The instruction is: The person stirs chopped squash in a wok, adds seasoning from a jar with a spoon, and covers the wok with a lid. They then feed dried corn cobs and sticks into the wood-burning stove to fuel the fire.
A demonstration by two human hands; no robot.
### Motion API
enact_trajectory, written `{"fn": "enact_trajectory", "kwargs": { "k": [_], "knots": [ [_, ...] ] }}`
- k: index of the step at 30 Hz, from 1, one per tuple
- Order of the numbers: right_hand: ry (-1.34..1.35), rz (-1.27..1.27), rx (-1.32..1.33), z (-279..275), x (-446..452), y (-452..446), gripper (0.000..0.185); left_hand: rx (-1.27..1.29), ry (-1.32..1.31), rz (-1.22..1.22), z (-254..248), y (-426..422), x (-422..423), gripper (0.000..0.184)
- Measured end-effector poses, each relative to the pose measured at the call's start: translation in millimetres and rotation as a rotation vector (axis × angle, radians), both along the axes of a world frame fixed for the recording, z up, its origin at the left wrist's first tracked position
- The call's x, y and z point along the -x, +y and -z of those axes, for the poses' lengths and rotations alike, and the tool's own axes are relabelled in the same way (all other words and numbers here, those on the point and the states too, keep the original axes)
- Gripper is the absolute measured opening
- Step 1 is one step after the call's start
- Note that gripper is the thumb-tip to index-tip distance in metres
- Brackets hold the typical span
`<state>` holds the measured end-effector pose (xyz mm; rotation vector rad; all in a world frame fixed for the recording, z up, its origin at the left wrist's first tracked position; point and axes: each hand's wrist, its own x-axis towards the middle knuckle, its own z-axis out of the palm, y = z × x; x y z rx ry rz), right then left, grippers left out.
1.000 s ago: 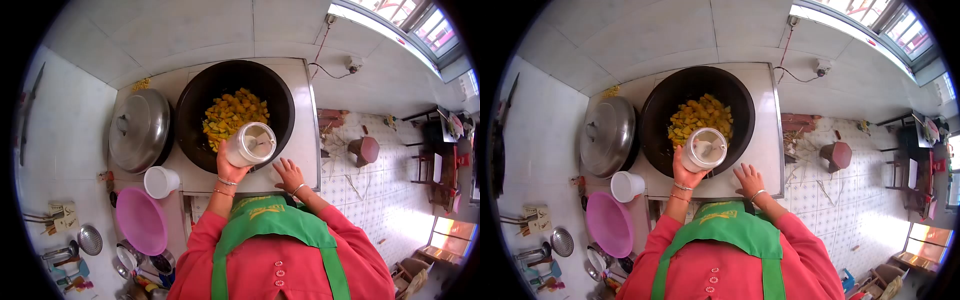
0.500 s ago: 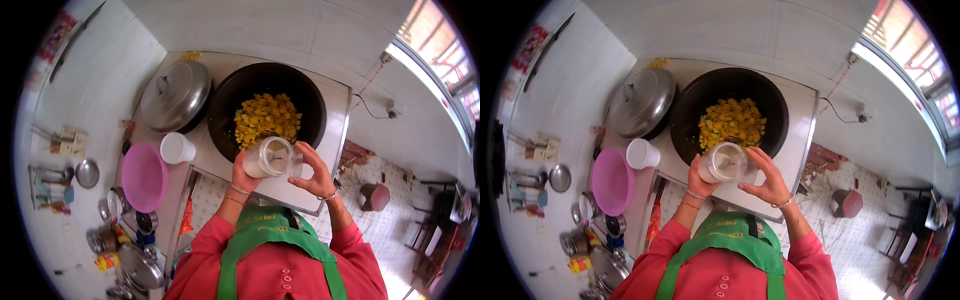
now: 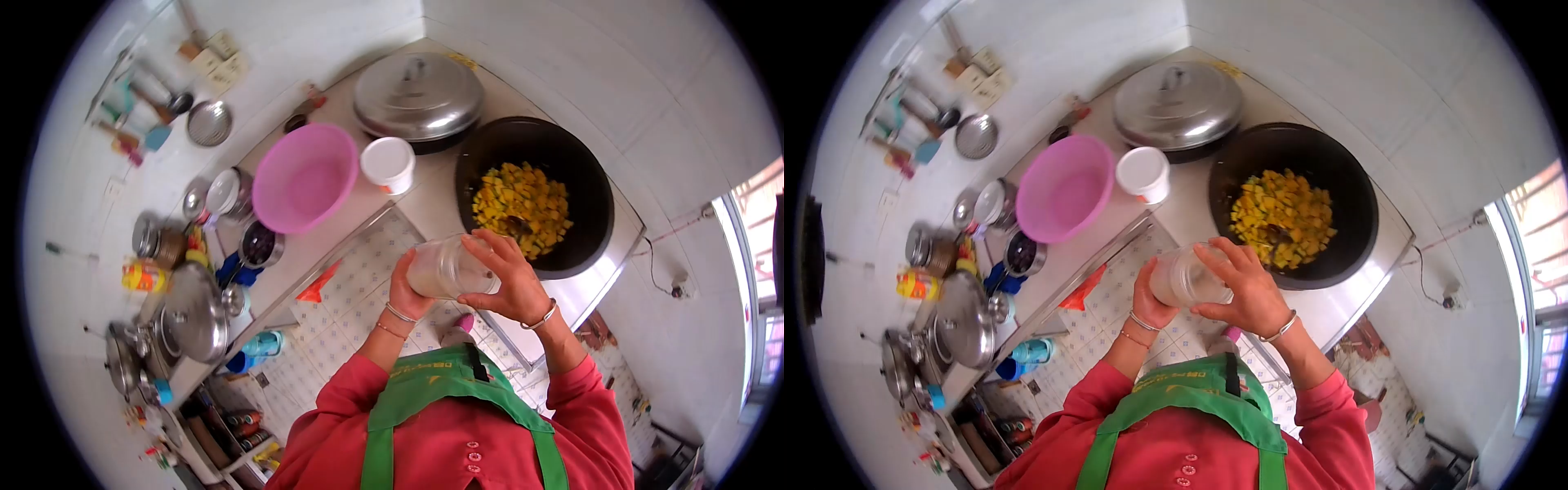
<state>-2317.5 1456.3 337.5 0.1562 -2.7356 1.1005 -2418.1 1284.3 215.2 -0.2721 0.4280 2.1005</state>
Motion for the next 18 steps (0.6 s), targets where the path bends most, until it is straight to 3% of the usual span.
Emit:
{"fn": "enact_trajectory", "kwargs": {
  "k": [6, 18],
  "knots": [
    [0.098, -0.311, 0.018, 1.0, 38.6, -116.4, 0.081, 0.024, 0.056, -0.226, -14.9, -149.8, -1.3, 0.048],
    [0.104, -1.096, 0.134, -6.7, 79.9, -457.0, 0.077, -0.081, 0.023, -0.642, -28.5, -493.5, -97.2, 0.057]
  ]
}}
